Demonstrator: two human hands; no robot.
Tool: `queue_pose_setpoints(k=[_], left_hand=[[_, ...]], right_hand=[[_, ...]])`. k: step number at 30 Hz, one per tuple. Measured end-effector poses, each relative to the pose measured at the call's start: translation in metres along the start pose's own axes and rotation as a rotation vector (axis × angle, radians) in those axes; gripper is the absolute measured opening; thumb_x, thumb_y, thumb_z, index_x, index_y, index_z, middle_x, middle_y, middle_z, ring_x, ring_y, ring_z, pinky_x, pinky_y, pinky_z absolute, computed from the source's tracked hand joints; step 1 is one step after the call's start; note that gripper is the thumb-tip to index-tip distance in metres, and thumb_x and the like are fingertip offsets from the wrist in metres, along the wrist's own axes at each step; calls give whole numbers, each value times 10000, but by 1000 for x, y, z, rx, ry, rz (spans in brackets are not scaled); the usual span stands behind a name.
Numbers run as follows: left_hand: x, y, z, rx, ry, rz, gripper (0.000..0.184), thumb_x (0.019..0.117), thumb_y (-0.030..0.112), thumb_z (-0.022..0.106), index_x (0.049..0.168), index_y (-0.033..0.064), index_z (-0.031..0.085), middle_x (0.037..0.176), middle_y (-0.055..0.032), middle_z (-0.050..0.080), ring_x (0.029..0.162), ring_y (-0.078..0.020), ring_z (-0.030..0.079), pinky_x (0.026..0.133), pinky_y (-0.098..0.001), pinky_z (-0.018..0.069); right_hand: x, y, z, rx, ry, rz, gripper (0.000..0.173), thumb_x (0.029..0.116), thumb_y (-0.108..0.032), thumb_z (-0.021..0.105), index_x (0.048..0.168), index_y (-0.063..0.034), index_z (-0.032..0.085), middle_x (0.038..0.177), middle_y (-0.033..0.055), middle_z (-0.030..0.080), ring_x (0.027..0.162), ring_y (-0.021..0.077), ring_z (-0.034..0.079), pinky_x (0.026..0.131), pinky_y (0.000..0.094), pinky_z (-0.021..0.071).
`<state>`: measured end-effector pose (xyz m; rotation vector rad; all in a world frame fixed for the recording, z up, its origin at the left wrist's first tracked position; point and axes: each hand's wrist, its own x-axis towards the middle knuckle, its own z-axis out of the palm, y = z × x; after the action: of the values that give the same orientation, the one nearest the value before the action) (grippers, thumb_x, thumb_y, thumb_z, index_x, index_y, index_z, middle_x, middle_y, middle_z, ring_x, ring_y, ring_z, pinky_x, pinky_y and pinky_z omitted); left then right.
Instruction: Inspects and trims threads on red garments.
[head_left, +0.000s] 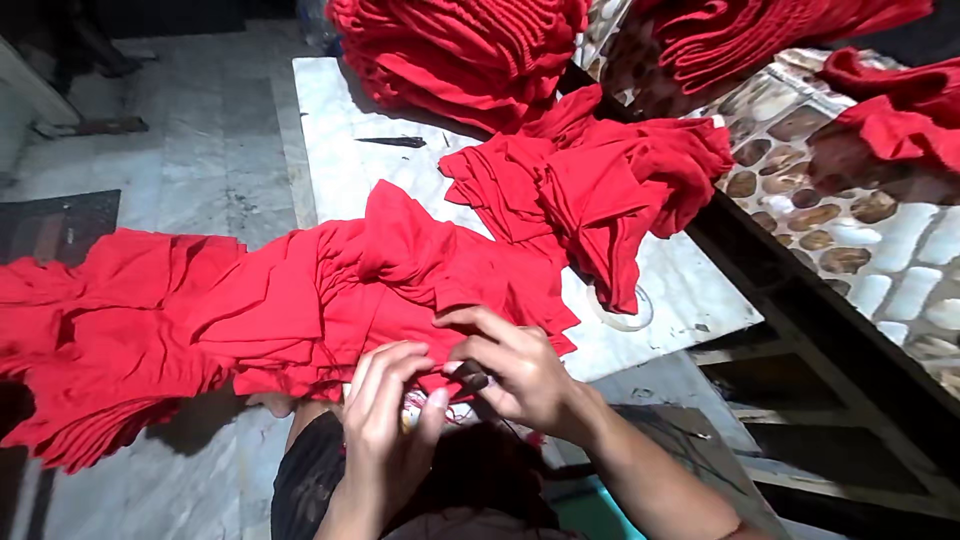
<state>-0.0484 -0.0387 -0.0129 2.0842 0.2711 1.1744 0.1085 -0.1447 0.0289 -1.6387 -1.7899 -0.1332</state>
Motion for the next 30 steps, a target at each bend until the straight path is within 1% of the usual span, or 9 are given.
queue_pose_setpoints(k=[6, 8, 10, 12, 14, 17, 21, 26, 30], left_hand=[[20, -15, -14, 440, 273, 13, 182, 819, 80, 600, 894, -15, 736, 901, -179, 681, 865, -211, 639, 770, -255, 488], [21, -8, -10, 100, 332, -40, 178, 855, 25, 603, 949, -15, 748, 948, -77, 693, 929, -60, 640, 836, -145, 496], [23, 5, -4, -493, 306, -260, 186, 978, 45, 603, 1050, 89, 769, 1014, 67, 767, 938, 20, 700, 836, -155, 576], [26, 7, -4, -974, 326, -506, 229, 996, 32, 553, 1087, 100, 753, 992, 7, 781, 901, -61, 737, 813, -239, 610], [26, 5, -8, -1179, 316, -540, 264, 971, 46, 615, 1225, 98, 663, 1048, -49, 780, 945, -119, 752, 851, -281, 614], [22, 6, -9, -1085, 300, -408, 384, 893, 27, 721, 1256, 111, 630, 1064, -20, 783, 957, -95, 749, 866, -254, 606], [18, 7, -9, -746, 388, -321, 72, 964, 211, 681, 918, 219, 736, 849, 133, 739, 772, 43, 686, 711, -137, 569], [6, 15, -25, -734, 241, -275, 187, 1028, 371, 566, 975, 240, 689, 1087, 101, 732, 928, 3, 699, 775, -168, 583], [9, 18, -18, -810, 266, -281, 190, 892, 283, 767, 1041, 242, 656, 1101, 119, 698, 933, -2, 696, 780, -189, 604]], right_hand=[[11, -6, -23, 142, 263, 89, 213, 1017, -145, 567, 894, 7, 652, 775, 51, 687, 741, -46, 610, 709, 70, 473], [16, -2, -12, 16, 301, 205, 119, 948, -92, 591, 886, -3, 640, 692, 25, 611, 626, -13, 538, 614, 109, 442], [25, 5, 10, -132, 238, 364, 60, 857, 1, 640, 911, 26, 649, 686, 106, 620, 563, 195, 598, 515, 345, 480], [30, 13, 23, -163, 153, 477, 130, 855, 37, 655, 982, 54, 635, 764, 167, 647, 627, 322, 658, 536, 488, 510], [29, 10, 21, -165, 158, 472, 191, 845, -8, 670, 1023, 43, 622, 811, 150, 649, 638, 292, 648, 538, 461, 508], [17, -14, 19, -102, 177, 447, 308, 907, -196, 681, 1079, 48, 607, 920, 171, 674, 676, 259, 666, 557, 411, 530], [3, -47, 23, 51, 154, 344, 279, 993, -200, 549, 1130, 41, 584, 966, 136, 662, 807, 149, 639, 726, 263, 533], [-3, -50, 20, 195, 78, 265, 231, 1014, -187, 531, 1105, 24, 559, 766, 56, 595, 644, 70, 567, 608, 184, 491], [1, -53, 26, 169, 139, 338, 215, 991, -189, 560, 1069, 11, 577, 729, 41, 607, 601, 66, 575, 552, 196, 484]])
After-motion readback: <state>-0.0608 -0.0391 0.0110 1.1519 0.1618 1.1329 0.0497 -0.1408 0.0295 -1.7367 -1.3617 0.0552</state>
